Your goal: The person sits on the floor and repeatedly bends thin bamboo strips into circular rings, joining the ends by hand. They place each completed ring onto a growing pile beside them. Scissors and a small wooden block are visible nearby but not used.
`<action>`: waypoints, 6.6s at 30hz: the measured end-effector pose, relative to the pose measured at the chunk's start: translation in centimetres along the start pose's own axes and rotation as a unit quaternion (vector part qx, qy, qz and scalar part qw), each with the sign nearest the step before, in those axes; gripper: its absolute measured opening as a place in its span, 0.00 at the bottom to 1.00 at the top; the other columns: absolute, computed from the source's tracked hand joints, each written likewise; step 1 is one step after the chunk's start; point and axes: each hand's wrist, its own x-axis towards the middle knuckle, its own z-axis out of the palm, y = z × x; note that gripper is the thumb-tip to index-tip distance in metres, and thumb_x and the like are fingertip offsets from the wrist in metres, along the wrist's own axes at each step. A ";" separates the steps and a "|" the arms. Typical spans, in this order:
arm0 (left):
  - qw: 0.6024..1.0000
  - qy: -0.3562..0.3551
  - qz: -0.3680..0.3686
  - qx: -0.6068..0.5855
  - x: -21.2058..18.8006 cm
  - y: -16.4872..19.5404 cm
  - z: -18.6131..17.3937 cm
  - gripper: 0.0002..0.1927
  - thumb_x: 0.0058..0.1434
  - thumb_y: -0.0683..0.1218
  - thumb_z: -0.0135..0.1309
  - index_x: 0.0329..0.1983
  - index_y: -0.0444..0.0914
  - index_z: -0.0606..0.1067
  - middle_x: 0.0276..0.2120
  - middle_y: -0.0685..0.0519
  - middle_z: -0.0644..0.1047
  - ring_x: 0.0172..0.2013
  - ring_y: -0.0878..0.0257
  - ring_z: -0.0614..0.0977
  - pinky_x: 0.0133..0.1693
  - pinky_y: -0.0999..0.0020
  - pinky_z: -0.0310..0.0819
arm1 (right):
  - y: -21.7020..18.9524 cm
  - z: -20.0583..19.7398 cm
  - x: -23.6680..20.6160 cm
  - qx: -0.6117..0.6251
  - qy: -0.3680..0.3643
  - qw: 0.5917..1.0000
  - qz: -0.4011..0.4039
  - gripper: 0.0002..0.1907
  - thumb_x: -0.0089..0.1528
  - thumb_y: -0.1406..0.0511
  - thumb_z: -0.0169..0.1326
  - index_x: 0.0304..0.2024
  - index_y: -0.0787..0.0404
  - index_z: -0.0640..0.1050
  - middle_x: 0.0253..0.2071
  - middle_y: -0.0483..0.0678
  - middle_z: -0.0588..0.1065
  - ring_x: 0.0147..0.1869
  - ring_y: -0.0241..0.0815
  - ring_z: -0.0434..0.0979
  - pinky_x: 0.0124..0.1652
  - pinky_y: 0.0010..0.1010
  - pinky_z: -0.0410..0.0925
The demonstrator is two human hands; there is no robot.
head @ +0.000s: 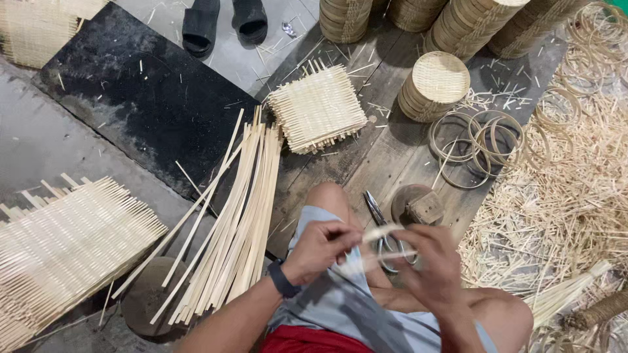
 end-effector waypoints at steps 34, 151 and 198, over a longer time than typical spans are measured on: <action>0.679 0.394 -0.054 0.617 -2.1 1.0 -20.5 0.16 0.62 0.55 0.57 0.42 0.39 0.85 0.39 0.40 0.83 0.46 0.40 0.80 0.50 0.50 0.75 | 19.6 -4.9 -1.8 0.568 0.287 0.655 0.406 0.11 0.75 0.62 0.54 0.47 0.65 0.79 0.43 0.53 0.80 0.47 0.39 0.82 0.33 0.16 0.72; 0.961 -0.070 -0.198 0.182 3.0 7.5 -6.7 0.09 0.57 0.42 0.62 0.32 0.29 0.82 0.23 0.45 0.83 0.21 0.61 0.84 0.25 0.67 0.81 | -0.4 7.7 2.2 0.282 -0.119 0.944 0.122 0.17 0.53 0.75 0.63 0.45 0.60 0.83 0.39 0.47 0.79 0.40 0.39 0.82 0.35 0.29 0.73; 0.974 -0.030 0.167 0.152 -2.0 -2.1 -0.6 0.12 0.68 0.44 0.52 0.40 0.33 0.83 0.24 0.60 0.73 0.26 0.74 0.70 0.27 0.76 0.64 | 0.1 13.2 -3.5 0.325 0.020 0.826 0.460 0.12 0.57 0.64 0.69 0.26 0.66 0.81 0.24 0.48 0.75 0.27 0.37 0.71 0.28 0.32 0.63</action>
